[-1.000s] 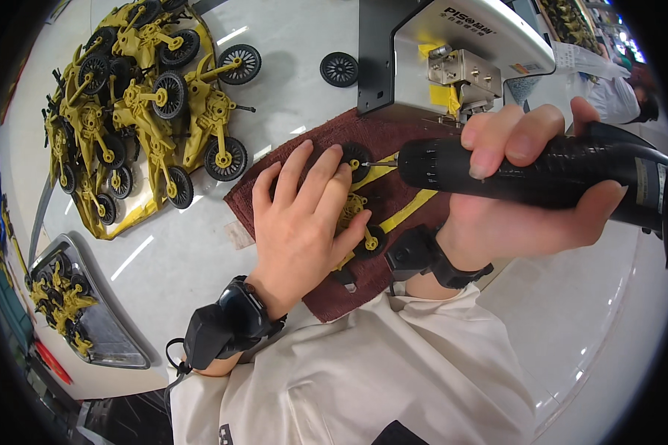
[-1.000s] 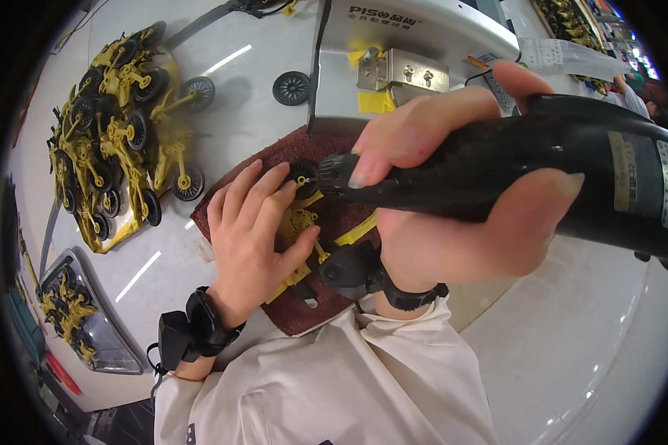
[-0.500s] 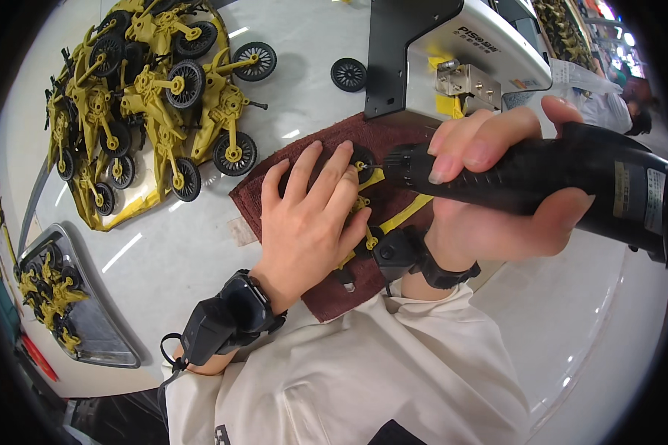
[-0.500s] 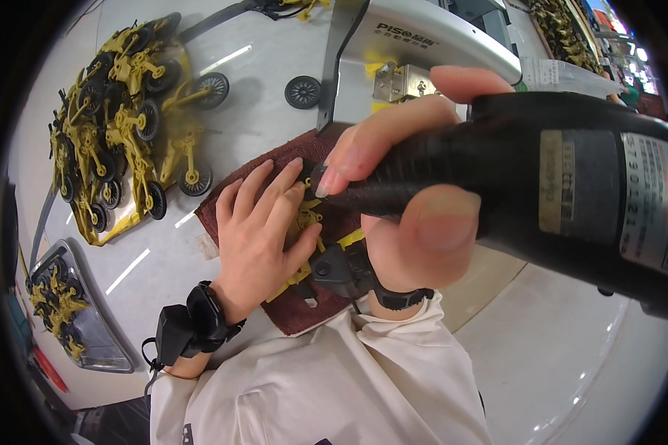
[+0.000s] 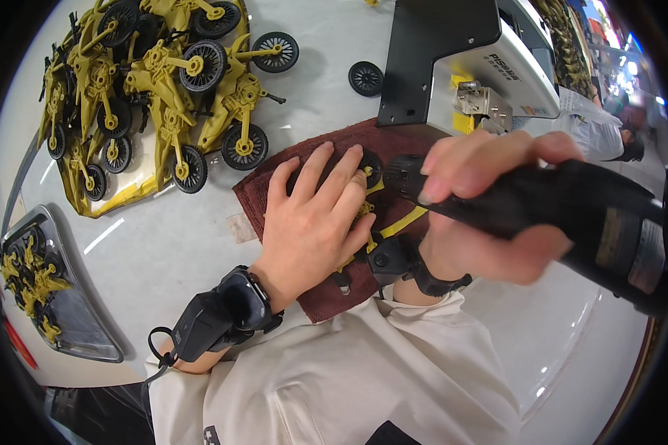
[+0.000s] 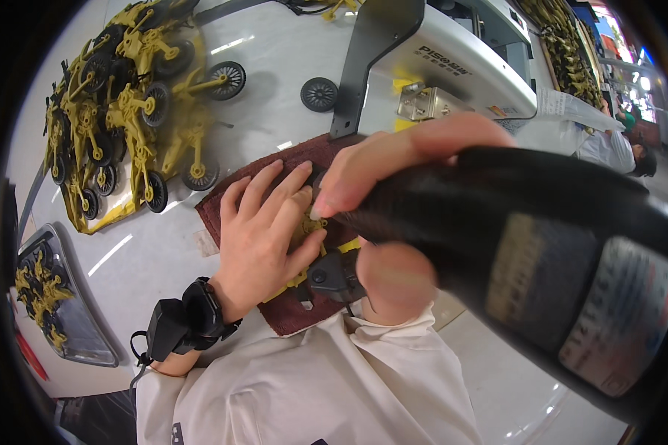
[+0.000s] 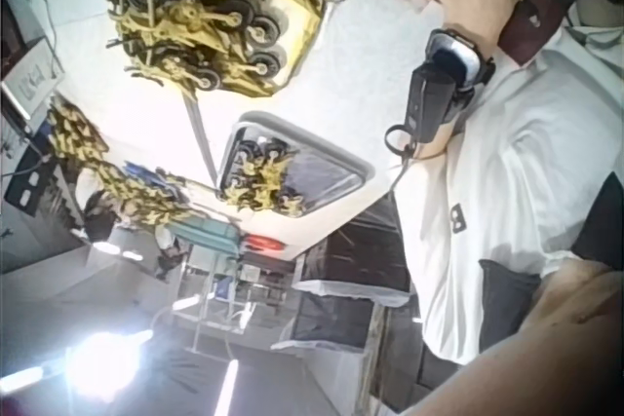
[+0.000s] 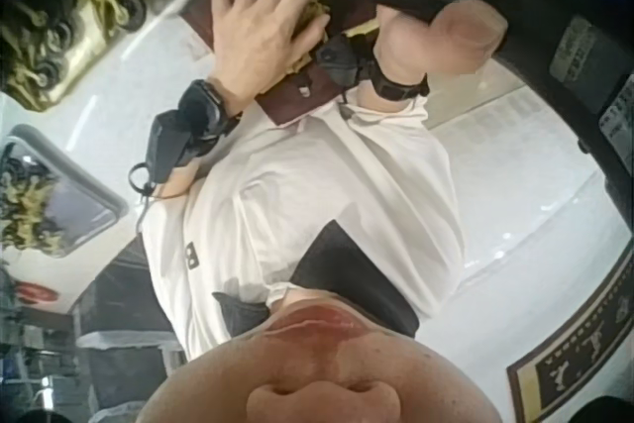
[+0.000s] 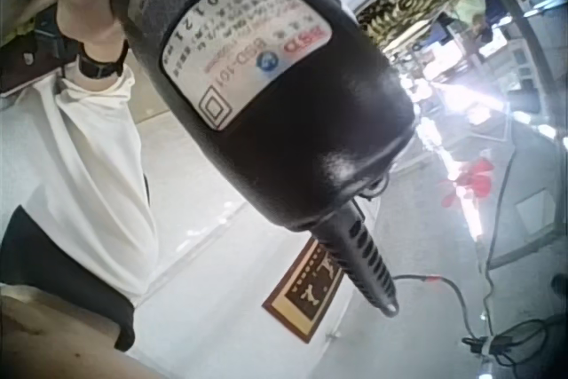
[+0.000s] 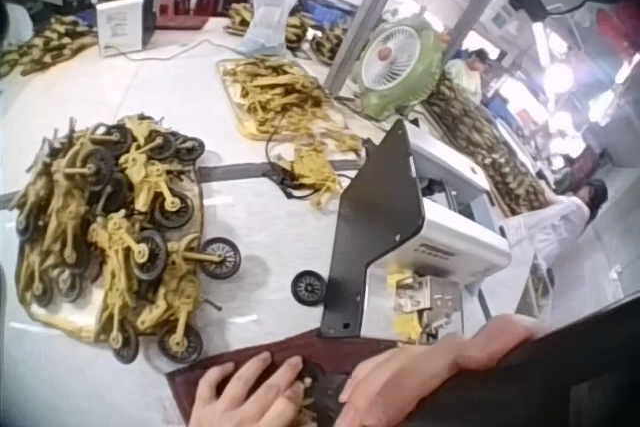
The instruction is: The recorder is using an electric screwdriver to attach wheels and other components to small yellow toy motorcycle frames.
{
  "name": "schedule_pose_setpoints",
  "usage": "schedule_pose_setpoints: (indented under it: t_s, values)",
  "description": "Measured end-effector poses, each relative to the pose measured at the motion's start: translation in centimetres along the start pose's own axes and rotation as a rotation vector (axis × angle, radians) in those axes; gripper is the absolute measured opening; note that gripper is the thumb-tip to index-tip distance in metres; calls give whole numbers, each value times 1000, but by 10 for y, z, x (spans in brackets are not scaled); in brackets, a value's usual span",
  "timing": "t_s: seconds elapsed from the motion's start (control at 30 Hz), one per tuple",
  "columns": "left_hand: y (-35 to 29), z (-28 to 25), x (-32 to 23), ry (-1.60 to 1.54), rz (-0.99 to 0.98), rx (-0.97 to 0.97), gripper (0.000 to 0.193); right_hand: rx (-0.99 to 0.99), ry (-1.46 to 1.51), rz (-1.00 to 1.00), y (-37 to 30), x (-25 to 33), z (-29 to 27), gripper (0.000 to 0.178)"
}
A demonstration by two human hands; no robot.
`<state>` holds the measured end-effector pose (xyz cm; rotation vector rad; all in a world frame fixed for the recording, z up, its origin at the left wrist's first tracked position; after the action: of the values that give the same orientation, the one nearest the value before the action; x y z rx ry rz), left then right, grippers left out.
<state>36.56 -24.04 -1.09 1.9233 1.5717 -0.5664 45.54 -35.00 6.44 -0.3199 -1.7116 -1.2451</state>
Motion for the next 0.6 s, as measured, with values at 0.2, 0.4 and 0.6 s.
schedule_pose_setpoints:
  t_s: [0.2, 0.4, 0.6]
  values:
    - [0, -2, 0, -24, -11, 9, 40, 82, -313, 281, 10, 6, 5, 68]
    - [0, -1, -1, -6, -25, 2, 38, -61, -164, 273, 6, 6, 10, 65]
    - [-2, -2, -7, -16, -13, -36, 43, -266, -142, -89, 23, 65, -25, 61]
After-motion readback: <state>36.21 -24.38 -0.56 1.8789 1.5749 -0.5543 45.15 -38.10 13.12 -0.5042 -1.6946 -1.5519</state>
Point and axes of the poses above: each hand's wrist, its own y-axis towards the middle knuckle, its own z-axis out of the palm, x = y × z, the point moved 1 cm from there along y, towards the middle knuckle, and after that the axes turned 7 degrees about x, right-handed, at the moved point
